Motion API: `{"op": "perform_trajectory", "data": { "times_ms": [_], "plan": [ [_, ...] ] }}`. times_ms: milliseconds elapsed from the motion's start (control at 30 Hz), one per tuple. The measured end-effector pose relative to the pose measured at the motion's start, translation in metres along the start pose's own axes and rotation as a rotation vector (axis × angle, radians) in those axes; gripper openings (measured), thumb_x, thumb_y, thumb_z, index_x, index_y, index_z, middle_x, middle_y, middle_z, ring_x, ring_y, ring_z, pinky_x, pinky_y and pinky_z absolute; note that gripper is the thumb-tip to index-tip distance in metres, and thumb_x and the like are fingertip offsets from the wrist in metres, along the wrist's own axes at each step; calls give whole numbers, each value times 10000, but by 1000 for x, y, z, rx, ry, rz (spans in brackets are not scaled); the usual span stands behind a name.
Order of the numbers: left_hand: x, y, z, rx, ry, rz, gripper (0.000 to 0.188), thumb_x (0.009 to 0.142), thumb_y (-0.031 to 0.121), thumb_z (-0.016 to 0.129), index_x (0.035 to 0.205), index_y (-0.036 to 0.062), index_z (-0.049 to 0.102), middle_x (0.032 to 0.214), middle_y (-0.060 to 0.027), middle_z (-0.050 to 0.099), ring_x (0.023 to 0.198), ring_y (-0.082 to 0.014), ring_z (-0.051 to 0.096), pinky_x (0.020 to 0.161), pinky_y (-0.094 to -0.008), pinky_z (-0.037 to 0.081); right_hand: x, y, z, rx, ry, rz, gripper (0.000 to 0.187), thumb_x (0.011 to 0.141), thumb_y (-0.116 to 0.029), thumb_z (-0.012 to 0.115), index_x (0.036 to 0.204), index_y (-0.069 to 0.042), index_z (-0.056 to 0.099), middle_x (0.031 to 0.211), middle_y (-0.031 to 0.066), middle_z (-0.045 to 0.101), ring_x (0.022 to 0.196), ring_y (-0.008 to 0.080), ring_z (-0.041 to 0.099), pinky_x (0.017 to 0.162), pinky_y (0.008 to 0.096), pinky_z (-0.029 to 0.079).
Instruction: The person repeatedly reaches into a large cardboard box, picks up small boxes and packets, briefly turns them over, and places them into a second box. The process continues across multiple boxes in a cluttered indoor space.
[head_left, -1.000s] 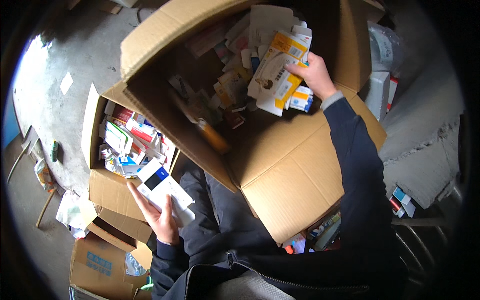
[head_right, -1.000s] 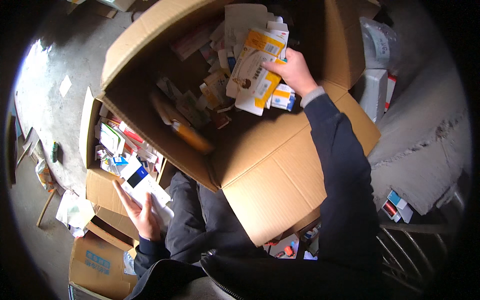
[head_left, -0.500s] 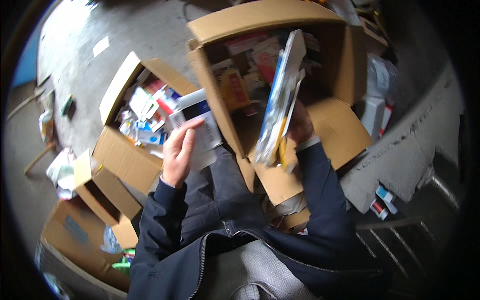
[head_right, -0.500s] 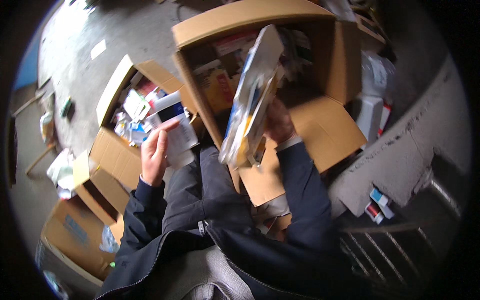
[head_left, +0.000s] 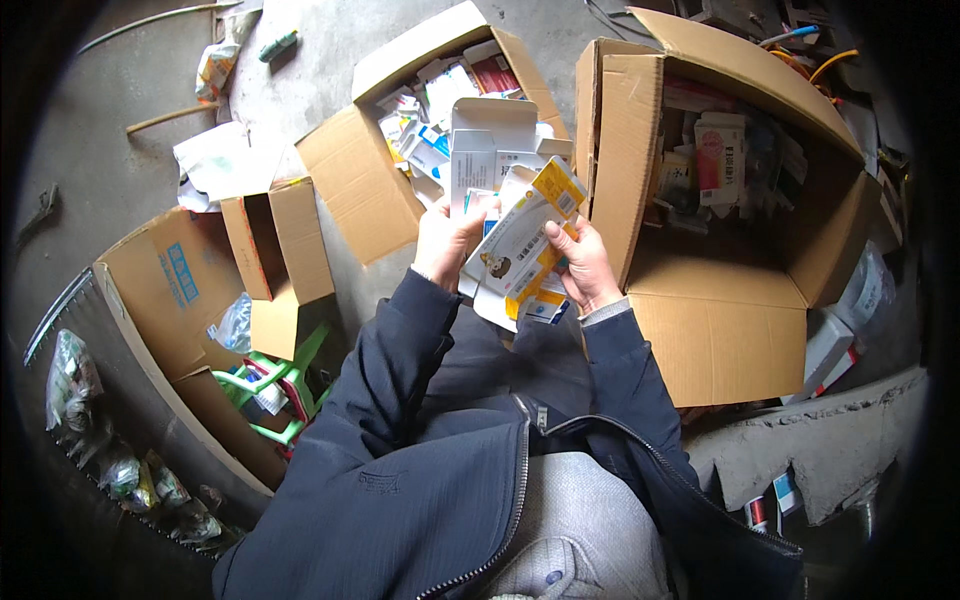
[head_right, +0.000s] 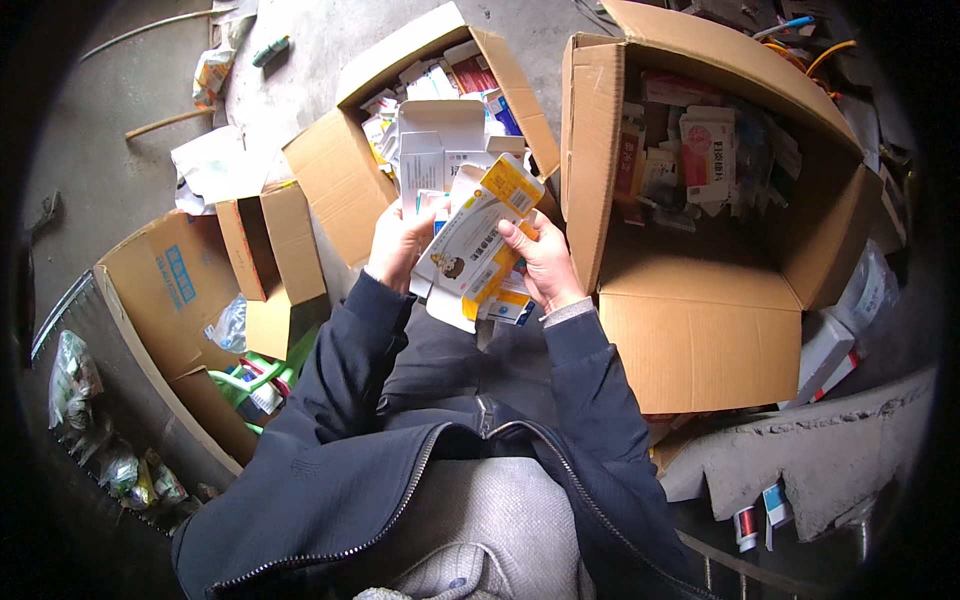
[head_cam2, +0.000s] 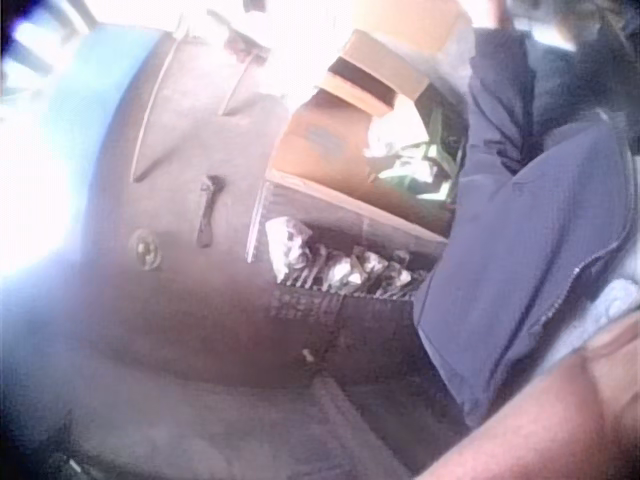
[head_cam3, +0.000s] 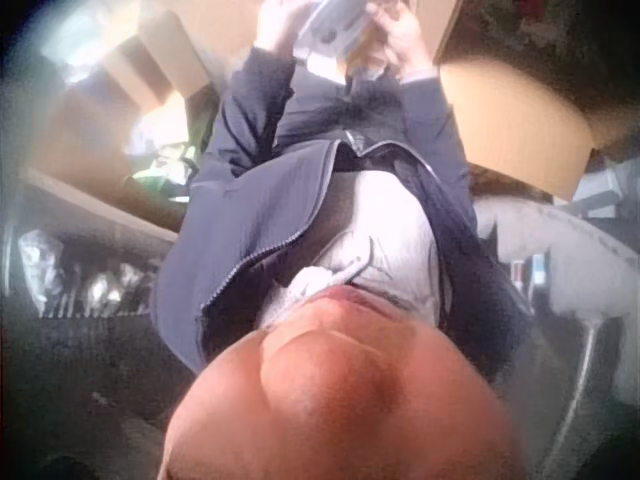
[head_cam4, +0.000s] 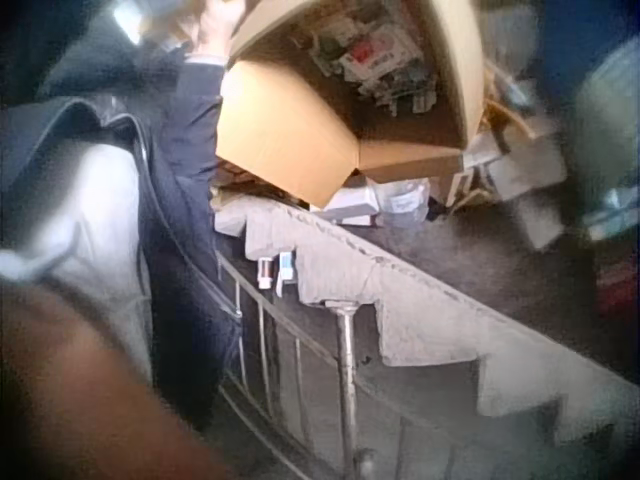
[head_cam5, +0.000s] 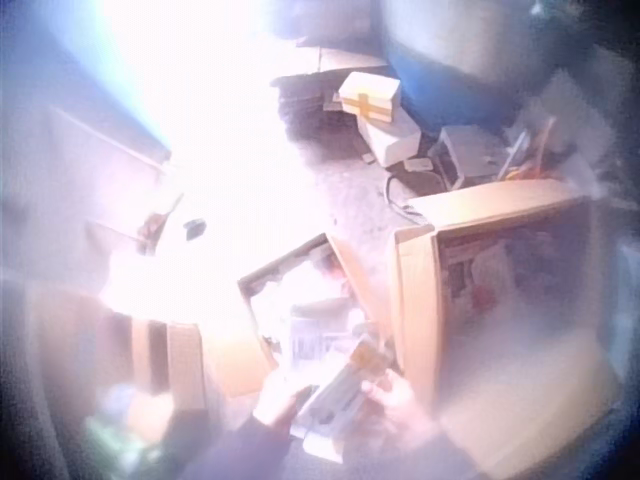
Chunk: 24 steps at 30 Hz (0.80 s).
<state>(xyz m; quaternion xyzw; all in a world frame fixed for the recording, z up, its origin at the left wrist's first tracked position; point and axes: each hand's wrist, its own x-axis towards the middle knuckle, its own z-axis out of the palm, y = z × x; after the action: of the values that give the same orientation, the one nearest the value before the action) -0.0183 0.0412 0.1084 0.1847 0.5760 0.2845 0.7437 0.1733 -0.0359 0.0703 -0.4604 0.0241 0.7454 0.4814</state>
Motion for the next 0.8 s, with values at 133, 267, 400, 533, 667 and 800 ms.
{"op": "perform_trajectory", "data": {
  "times_ms": [133, 267, 400, 533, 667, 800],
  "plan": [
    [5, -12, -26, -118, 6, -72, 524, 967, 385, 606, 1338, 28, 507, 1286, -95, 597, 1191, -210, 557, 1035, -377, 419, 17, 25, -5, 53, -8, 45, 401, 898, -177, 726, 1230, -26, 560, 1119, 62, 662, 1054, 171, 618, 951, 346, 489],
    [9, -18, -64, -305, -92, -306, 624, 989, 478, 518, 1431, 48, 417, 1383, -98, 549, 1238, -238, 535, 1071, -415, 397, 26, 46, -5, 128, -16, 144, 357, 902, -121, 709, 1213, -15, 570, 1116, 75, 672, 1031, 176, 639, 953, 340, 506],
    [13, -15, -100, -330, -290, -225, 345, 957, 244, 639, 1217, 21, 591, 1158, -86, 674, 1034, -173, 655, 892, -340, 531, 24, 64, 1, 116, -59, 130, 349, 903, -116, 705, 1213, -35, 567, 1129, 58, 655, 1042, 169, 626, 964, 344, 498],
    [3, -20, -115, -179, -28, -113, 304, 943, 192, 663, 1172, 0, 605, 1092, -73, 696, 941, -148, 683, 813, -307, 567, 24, 82, 9, 85, -18, 86, 312, 908, -106, 694, 1193, -40, 584, 1115, 49, 667, 1016, 161, 640, 944, 350, 512],
    [7, -22, -147, -340, 26, -186, 257, 964, 211, 641, 1110, -1, 621, 1008, -58, 700, 892, -134, 677, 774, -317, 567, 28, 97, 12, 181, -3, 53, 311, 923, -88, 661, 1219, -42, 579, 1133, 65, 674, 1040, 190, 656, 955, 381, 520],
    [14, -20, -178, -330, 126, -54, 297, 1014, 214, 542, 1159, -36, 606, 1189, -122, 644, 1080, -204, 634, 928, -359, 528, 29, 101, 5, 297, -11, 40, 367, 942, -111, 628, 1289, -44, 529, 1208, 95, 651, 1098, 236, 645, 981, 424, 513]
  ]
}}
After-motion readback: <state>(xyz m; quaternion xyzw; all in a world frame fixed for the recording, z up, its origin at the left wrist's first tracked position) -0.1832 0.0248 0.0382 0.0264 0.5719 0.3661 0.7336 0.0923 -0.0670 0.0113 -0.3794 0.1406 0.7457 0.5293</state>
